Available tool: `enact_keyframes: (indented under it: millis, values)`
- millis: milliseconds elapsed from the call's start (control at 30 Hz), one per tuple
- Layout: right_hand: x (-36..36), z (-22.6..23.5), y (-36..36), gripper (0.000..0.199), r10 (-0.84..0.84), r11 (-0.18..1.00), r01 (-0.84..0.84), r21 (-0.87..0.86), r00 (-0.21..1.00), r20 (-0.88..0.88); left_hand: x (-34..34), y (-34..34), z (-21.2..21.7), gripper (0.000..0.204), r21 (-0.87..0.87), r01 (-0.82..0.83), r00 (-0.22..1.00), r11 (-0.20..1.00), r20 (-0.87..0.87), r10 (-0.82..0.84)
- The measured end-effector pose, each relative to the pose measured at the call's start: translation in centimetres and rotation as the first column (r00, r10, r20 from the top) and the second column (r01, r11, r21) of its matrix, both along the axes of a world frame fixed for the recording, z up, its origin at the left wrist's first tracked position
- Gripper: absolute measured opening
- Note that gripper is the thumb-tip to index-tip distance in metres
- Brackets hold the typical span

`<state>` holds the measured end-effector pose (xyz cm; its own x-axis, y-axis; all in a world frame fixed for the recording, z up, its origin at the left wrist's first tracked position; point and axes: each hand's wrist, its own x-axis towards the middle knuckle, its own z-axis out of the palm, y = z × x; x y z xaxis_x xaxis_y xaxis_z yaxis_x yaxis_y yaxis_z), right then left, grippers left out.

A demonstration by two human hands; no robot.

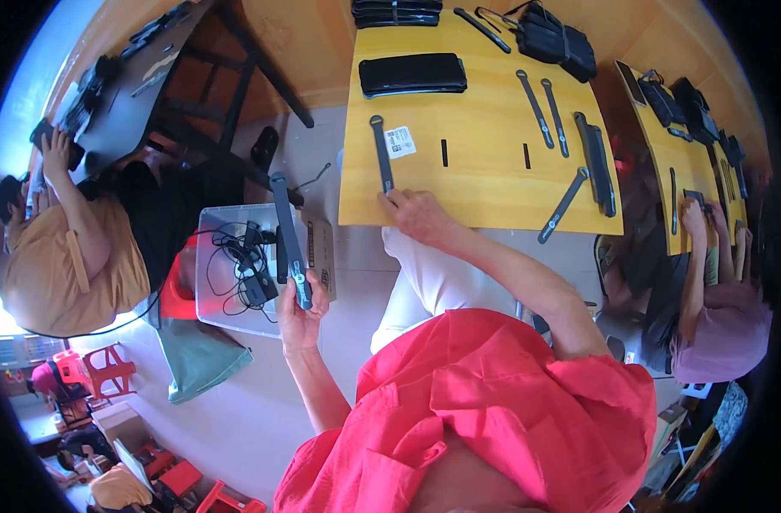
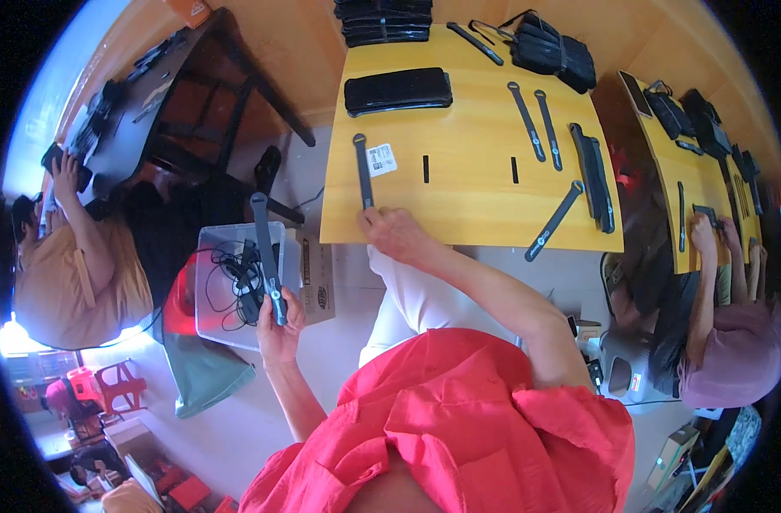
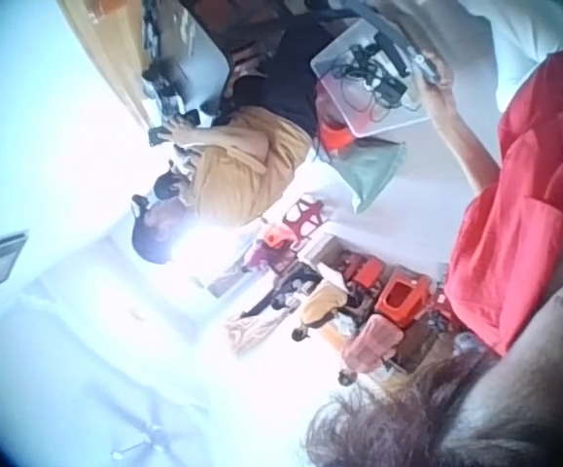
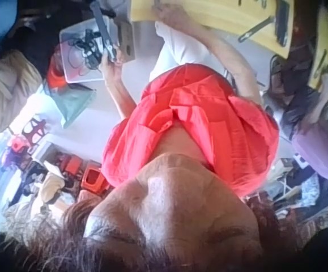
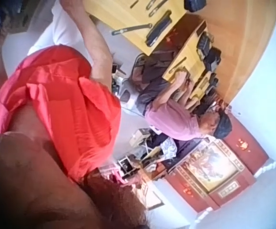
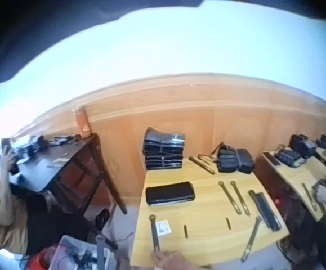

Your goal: Manually assembling and inspecting black straps in a workshop.

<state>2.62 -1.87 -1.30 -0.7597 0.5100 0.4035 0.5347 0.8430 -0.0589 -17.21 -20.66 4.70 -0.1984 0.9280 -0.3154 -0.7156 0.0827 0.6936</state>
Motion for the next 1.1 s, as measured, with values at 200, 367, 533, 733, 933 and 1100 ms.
enact_keyframes:
  millis: [200, 367, 533, 733, 933, 1100]
  values:
    - [-0.8, 0.6, -0.1, 0.025, 0.067, 0.998, -0.068, -0.016, 0.997, -0.048, 0.8, 0.6, 0.4, 0.036, -0.039, 0.001, 1.000, 0.999, -0.009, -0.001]
    - [-1.2, 1.3, -0.4, 0.030, 0.053, 0.998, -0.054, -0.031, 0.998, -0.037, 1.6, 1.2, 0.5, 0.035, -0.005, 0.064, 0.998, 0.998, -0.008, -0.064]
    - [-1.2, 2.0, -1.4, 0.039, 0.005, 0.992, -0.018, -0.128, 0.995, -0.102, 2.7, 2.0, 0.9, 0.036, 0.033, 0.121, 0.993, 0.992, -0.012, -0.120]
    - [2.3, 5.0, -3.8, 0.029, -0.118, 0.941, -0.027, -0.338, 0.909, -0.400, 5.2, 3.6, 1.9, 0.031, 0.055, 0.095, 0.995, 0.994, -0.038, -0.093]
    - [5.2, 10.5, -7.7, 0.012, -0.263, 0.796, -0.186, -0.576, 0.751, -0.606, 7.3, 6.0, 2.4, 0.025, 0.074, 0.123, 0.990, 0.990, -0.080, -0.117]
    - [5.1, 11.1, -8.2, 0.017, -0.154, 0.842, -0.251, -0.478, 0.737, -0.658, 9.1, 6.6, 3.7, 0.021, 0.017, 0.130, 0.981, 0.991, -0.147, -0.126]
